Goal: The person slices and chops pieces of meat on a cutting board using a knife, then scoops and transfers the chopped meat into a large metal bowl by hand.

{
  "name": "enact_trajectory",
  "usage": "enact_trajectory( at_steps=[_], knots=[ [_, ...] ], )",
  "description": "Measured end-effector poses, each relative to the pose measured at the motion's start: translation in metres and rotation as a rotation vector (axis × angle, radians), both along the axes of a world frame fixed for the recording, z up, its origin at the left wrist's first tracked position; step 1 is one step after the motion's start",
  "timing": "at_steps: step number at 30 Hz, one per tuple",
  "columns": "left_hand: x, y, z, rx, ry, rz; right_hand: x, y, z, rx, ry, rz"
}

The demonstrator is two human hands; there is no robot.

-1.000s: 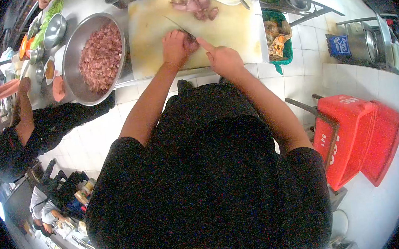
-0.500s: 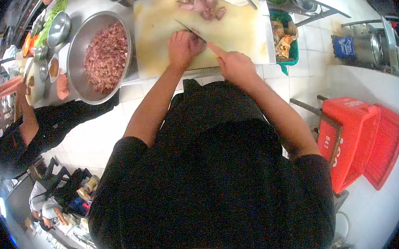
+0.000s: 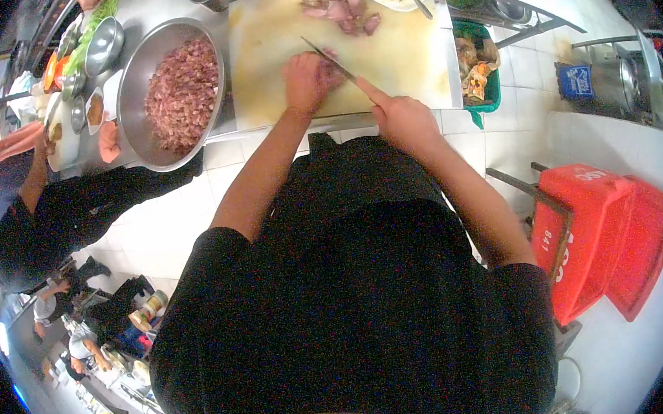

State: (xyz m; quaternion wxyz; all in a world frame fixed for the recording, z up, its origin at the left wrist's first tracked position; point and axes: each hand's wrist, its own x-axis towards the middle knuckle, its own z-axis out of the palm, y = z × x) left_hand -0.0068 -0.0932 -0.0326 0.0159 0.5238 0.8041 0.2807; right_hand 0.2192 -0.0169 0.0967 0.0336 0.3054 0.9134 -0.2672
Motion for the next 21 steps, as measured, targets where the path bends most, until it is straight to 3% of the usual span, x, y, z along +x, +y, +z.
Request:
enact_trajectory(
  at_steps=[7, 11, 17, 21],
  knots=[
    [0.001, 0.0, -0.008, 0.034, 0.033, -0.02, -0.019, 0.0, -0.053, 0.001, 0.064, -0.003],
    [-0.003, 0.007, -0.015, 0.074, 0.031, -0.017, -0.032, 0.016, -0.058, -0.01, 0.158, 0.0],
    [0.002, 0.001, -0.004, 0.159, 0.0, 0.017, -0.013, 0.004, -0.004, -0.053, -0.013, -0.021],
    [-0.003, 0.002, -0.012, 0.023, -0.025, -0.004, 0.003, -0.004, 0.016, -0.049, -0.004, -0.019]
  ],
)
